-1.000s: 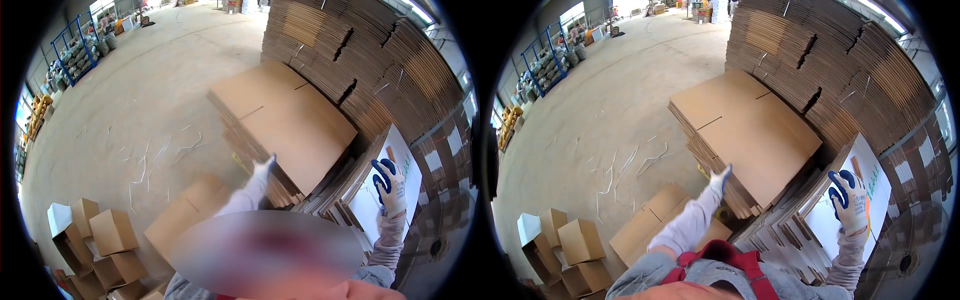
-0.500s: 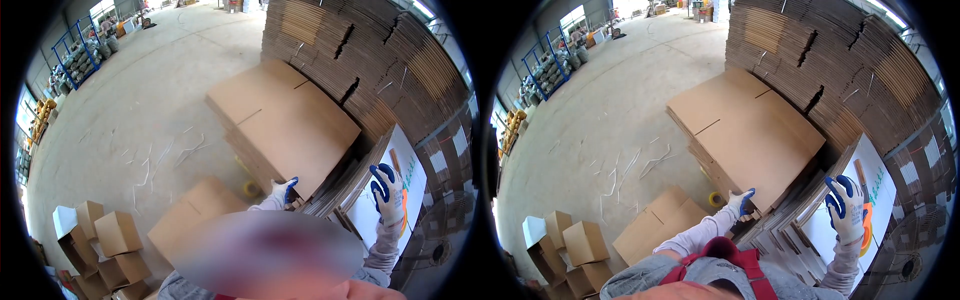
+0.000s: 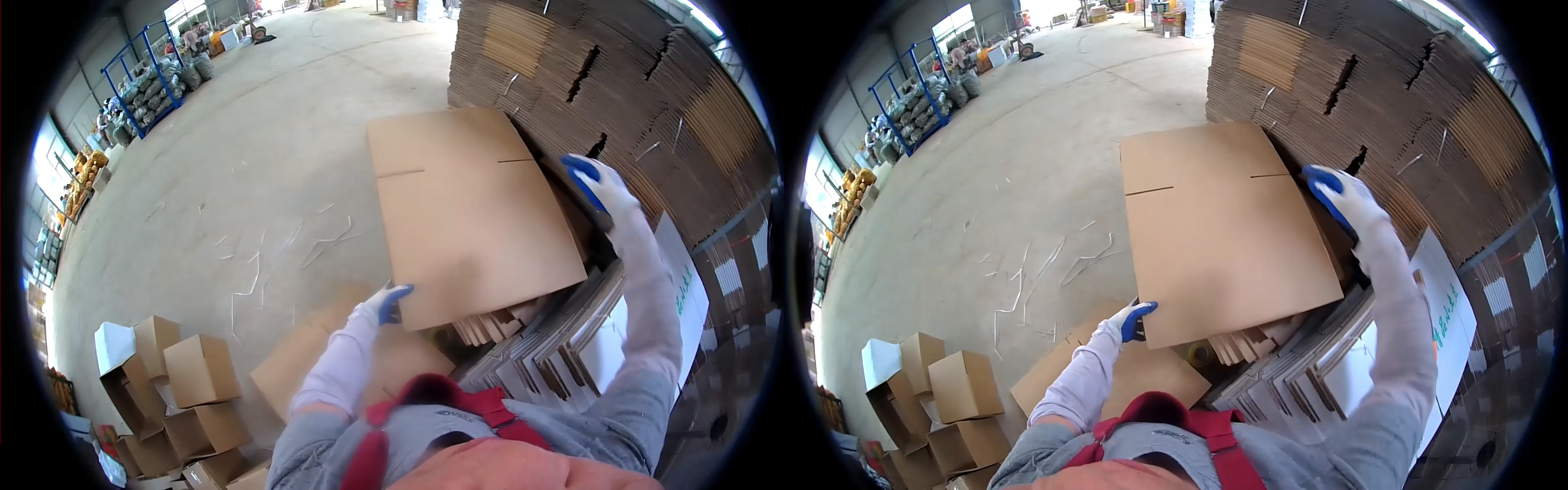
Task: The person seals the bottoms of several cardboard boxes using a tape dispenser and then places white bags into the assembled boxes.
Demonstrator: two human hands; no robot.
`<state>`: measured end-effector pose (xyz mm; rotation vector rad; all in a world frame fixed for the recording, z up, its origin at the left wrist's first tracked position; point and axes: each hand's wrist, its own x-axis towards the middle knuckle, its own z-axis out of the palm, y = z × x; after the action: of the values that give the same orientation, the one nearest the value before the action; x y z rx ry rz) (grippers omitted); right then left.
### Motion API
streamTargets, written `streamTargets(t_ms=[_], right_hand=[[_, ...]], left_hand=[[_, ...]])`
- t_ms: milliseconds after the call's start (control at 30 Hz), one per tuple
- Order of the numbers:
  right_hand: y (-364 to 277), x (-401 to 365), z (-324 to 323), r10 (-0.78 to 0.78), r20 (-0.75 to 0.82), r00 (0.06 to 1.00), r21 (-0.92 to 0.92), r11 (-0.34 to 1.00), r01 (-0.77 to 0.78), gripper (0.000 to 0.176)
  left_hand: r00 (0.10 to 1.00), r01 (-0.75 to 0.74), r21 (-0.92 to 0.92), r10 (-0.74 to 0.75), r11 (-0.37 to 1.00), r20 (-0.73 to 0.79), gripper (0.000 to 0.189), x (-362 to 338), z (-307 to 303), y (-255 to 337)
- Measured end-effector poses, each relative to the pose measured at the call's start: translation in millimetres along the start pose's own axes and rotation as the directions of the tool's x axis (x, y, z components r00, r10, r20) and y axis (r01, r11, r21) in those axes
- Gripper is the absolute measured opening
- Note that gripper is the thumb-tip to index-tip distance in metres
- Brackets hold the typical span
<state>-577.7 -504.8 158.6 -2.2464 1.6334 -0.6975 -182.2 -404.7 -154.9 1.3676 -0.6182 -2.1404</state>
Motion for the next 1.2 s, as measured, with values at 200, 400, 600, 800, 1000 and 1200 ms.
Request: streamTargets(t_ms=[200,400,600,800,1000,1200], right_hand=[[244.9,94.0,117.5,0.577,-0.018,0.816,0.019,0.817,-0.577,0.071],[346.4,64.9,195.1,0.831,0.212,0.515,0.383,0.414,-0.826,0.079],[319.7,42.6,171.1,0.838,0.298,0.457,0.297,0.373,-0.879,0.074],[342.5,24.9,198.4,0.799,0.339,0.497,0.323,0.397,-0.859,0.072],[357.7,27.2,193.3,0.771,0.355,0.528,0.292,0.445,-0.847,0.071],[347.9,33.6,186.5,0.765,0.333,0.551,0.246,0.494,-0.834,0.069]], left_hand=[[0.968,-0.246,-0.207,0.252,0.947,0.003,0.086,35.0,-15.9,-28.0],[0.907,-0.421,-0.275,0.409,0.865,-0.102,0.081,53.9,-11.4,15.2],[0.925,-0.379,-0.327,0.36,0.865,-0.12,0.074,40.9,-17.0,1.4],[0.917,-0.392,-0.439,0.384,0.808,-0.112,0.074,-24.2,-0.4,-60.8],[0.893,-0.45,-0.328,0.424,0.83,-0.152,0.075,-19.3,22.0,-99.1],[0.867,-0.46,-0.217,0.382,0.861,-0.321,0.085,-26.9,46.1,-92.9]])
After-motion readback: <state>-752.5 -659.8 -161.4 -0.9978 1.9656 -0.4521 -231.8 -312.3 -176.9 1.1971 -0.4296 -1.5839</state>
